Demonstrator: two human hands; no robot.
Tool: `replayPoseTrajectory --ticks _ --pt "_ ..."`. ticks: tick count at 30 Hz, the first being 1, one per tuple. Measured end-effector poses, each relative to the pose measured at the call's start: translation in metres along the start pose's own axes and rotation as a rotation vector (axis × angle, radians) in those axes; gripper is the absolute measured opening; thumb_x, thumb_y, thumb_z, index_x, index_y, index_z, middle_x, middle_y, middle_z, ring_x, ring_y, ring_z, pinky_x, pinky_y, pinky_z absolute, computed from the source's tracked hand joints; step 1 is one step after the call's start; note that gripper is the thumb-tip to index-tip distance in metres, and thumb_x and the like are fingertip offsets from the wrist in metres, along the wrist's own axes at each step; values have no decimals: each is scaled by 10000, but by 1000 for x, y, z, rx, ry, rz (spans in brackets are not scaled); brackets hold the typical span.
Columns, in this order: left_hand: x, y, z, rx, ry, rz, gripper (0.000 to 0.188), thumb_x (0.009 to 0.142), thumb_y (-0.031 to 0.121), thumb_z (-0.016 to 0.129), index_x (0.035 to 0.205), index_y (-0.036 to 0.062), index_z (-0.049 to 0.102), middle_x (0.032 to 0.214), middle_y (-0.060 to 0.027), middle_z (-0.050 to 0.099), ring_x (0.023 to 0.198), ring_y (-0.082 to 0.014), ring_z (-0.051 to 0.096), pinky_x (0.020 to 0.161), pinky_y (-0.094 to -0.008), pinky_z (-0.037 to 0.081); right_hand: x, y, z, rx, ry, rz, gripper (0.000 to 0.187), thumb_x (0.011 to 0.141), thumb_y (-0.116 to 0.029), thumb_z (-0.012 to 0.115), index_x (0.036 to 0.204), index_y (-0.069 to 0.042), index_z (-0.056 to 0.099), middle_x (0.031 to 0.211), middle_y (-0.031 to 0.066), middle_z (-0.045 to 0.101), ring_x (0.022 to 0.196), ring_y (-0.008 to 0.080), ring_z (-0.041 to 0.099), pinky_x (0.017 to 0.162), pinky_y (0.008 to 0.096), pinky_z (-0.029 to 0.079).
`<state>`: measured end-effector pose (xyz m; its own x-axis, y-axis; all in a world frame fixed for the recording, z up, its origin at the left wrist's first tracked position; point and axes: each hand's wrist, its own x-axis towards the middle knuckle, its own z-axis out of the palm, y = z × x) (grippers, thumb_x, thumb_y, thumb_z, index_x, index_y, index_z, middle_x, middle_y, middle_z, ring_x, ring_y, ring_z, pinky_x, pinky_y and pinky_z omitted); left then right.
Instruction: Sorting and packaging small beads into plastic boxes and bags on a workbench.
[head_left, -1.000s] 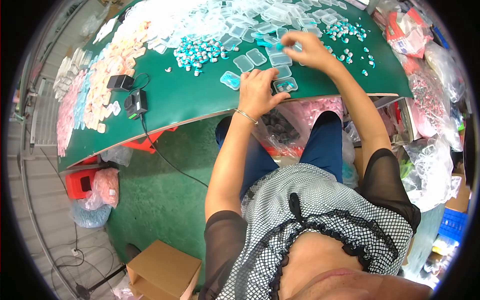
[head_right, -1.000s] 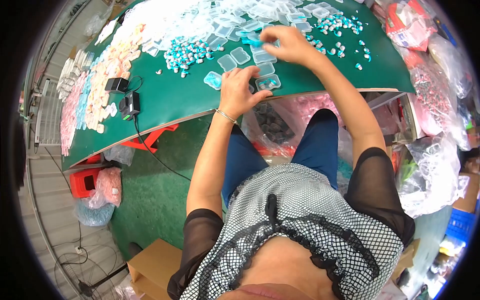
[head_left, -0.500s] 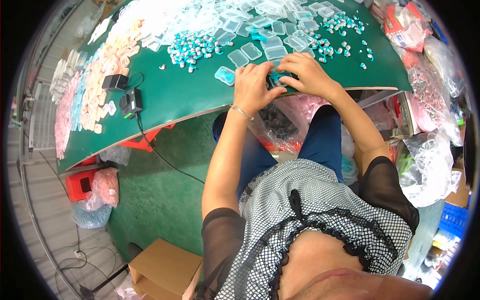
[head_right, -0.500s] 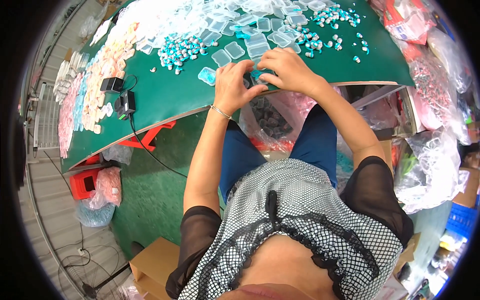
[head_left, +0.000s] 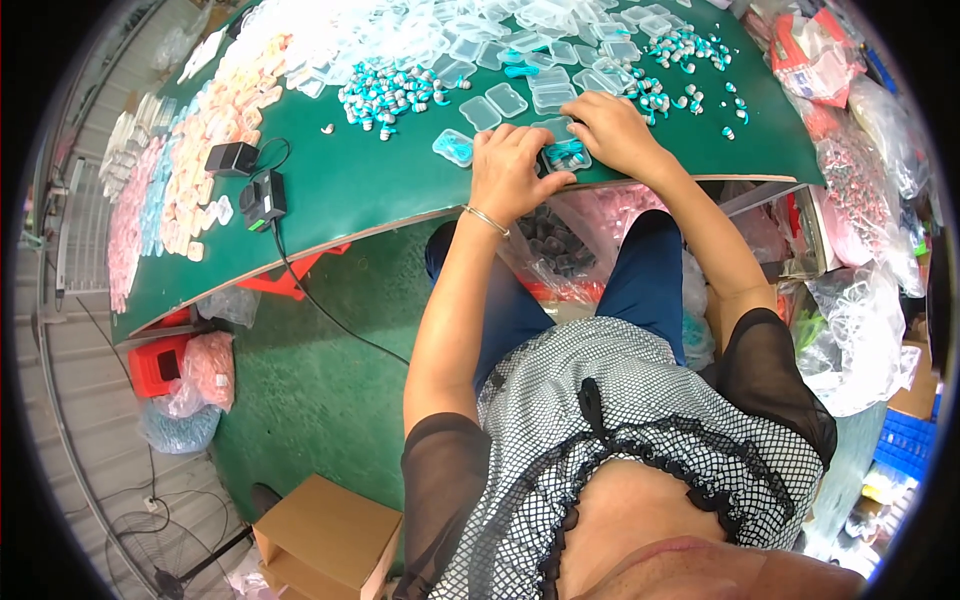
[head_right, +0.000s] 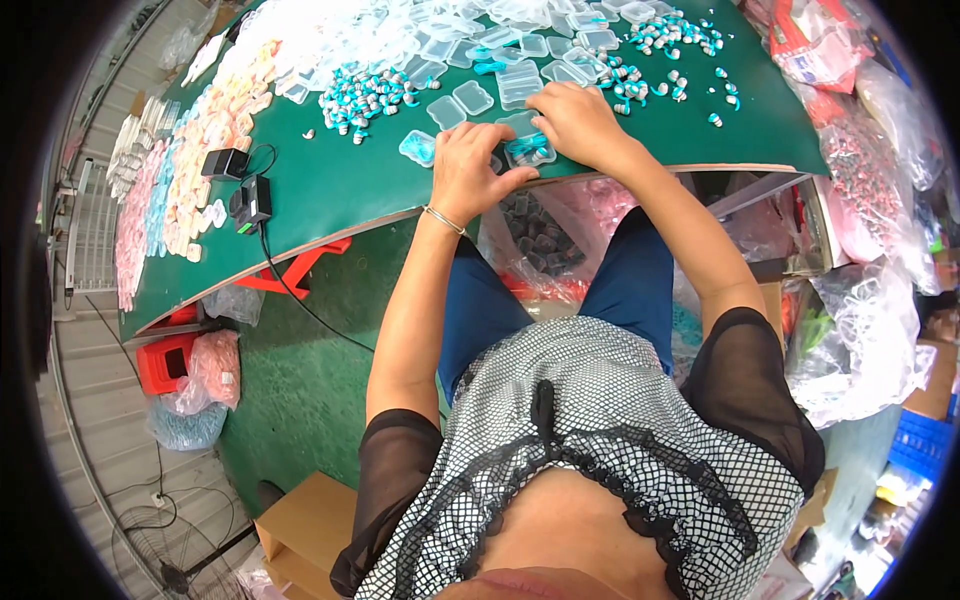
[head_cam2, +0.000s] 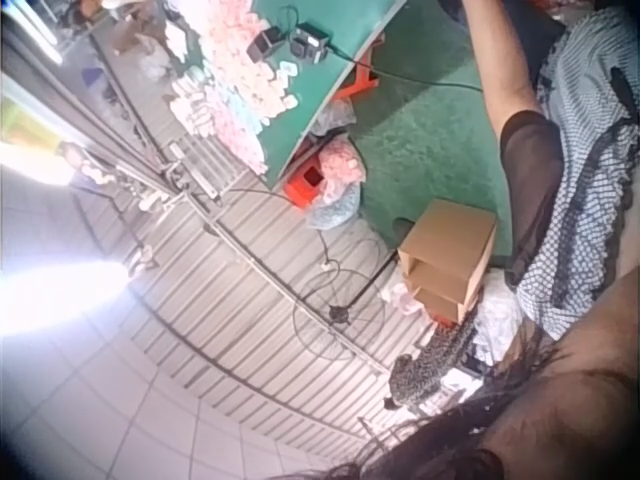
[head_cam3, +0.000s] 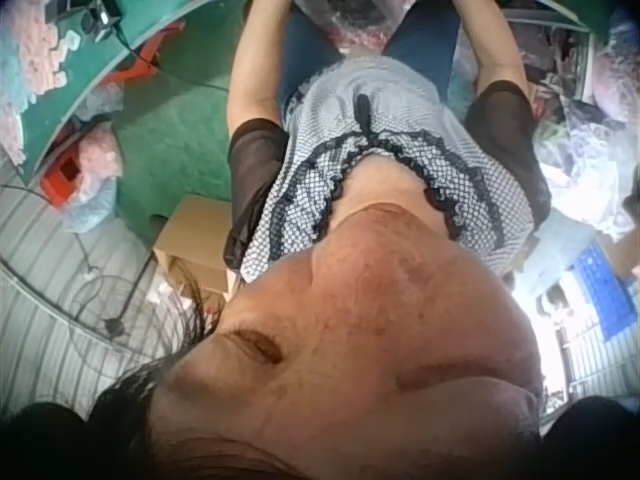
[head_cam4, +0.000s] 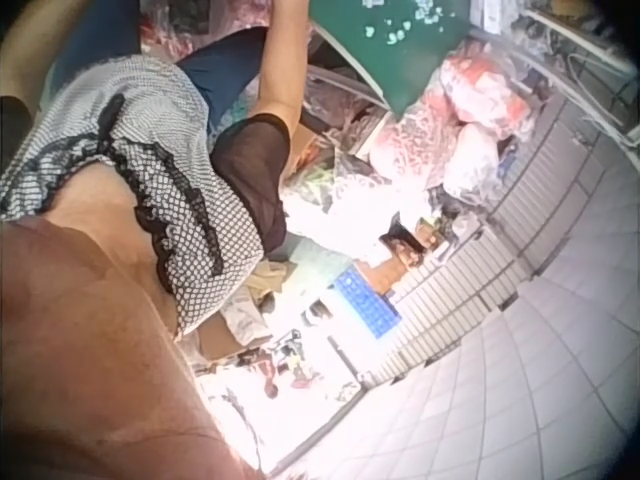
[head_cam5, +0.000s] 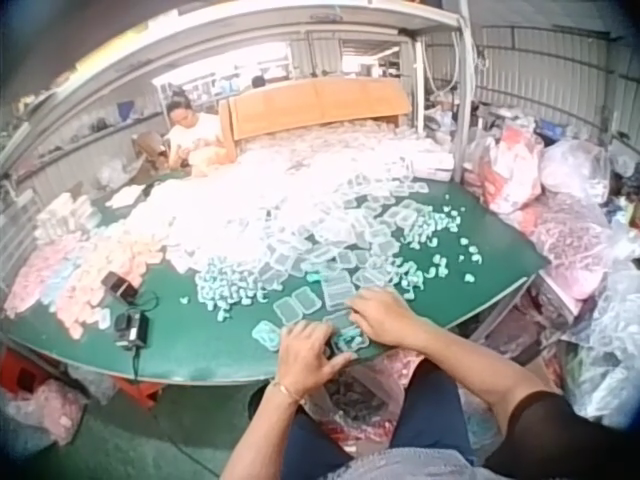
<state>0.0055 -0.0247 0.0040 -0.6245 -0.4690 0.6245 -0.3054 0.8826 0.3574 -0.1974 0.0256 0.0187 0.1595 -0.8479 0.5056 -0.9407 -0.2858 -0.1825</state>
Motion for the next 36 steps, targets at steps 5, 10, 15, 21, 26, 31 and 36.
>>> replayPoseTrajectory --ticks 5,10,15,21,26,31,36 --pt "4 4 -2 -33 14 -3 587 552 370 866 1029 132 620 1033 -29 634 973 -235 593 818 -392 383 3 10 -8 114 -90 0 250 808 -111 682 1042 -44 622 881 98 626 819 271 628 725 393 495" --pt "3 6 0 -102 65 -131 661 558 391 859 1113 129 615 1083 -30 626 1000 -237 590 814 -404 392 -6 3 -18 481 -6 0 193 794 -55 700 973 -21 638 881 95 650 761 230 635 686 331 509" --pt "1 -1 1 27 8 50 496 666 392 803 1056 121 659 992 -24 662 936 -231 600 792 -406 397 -26 -5 -22 444 7 -91 220 795 -75 708 1001 -23 647 974 117 662 882 264 647 770 356 516" --pt "3 1 5 83 39 68 296 773 330 743 971 117 684 941 -31 672 895 -224 607 807 -400 403 -30 -13 -12 362 107 -123 284 794 -116 712 1049 -17 634 1015 131 643 936 323 624 820 384 514" --pt "6 -2 7 19 32 81 238 795 269 730 955 100 679 923 -43 669 873 -235 617 805 -402 419 -29 -13 -1 400 134 -51 260 805 -100 699 1043 -16 635 985 140 641 881 318 624 777 379 514" --pt "5 -7 7 -114 8 59 211 795 229 728 949 94 677 882 -54 656 840 -256 621 770 -391 441 -29 -18 -1 417 135 -32 228 805 -91 696 1015 -23 640 919 136 636 813 300 622 732 377 510" --pt "3 0 7 -19 37 45 233 790 221 725 980 106 656 925 -40 654 872 -244 614 789 -400 431 -26 -20 0 446 131 11 250 797 -82 692 1035 -31 636 958 132 633 840 297 622 744 379 512"
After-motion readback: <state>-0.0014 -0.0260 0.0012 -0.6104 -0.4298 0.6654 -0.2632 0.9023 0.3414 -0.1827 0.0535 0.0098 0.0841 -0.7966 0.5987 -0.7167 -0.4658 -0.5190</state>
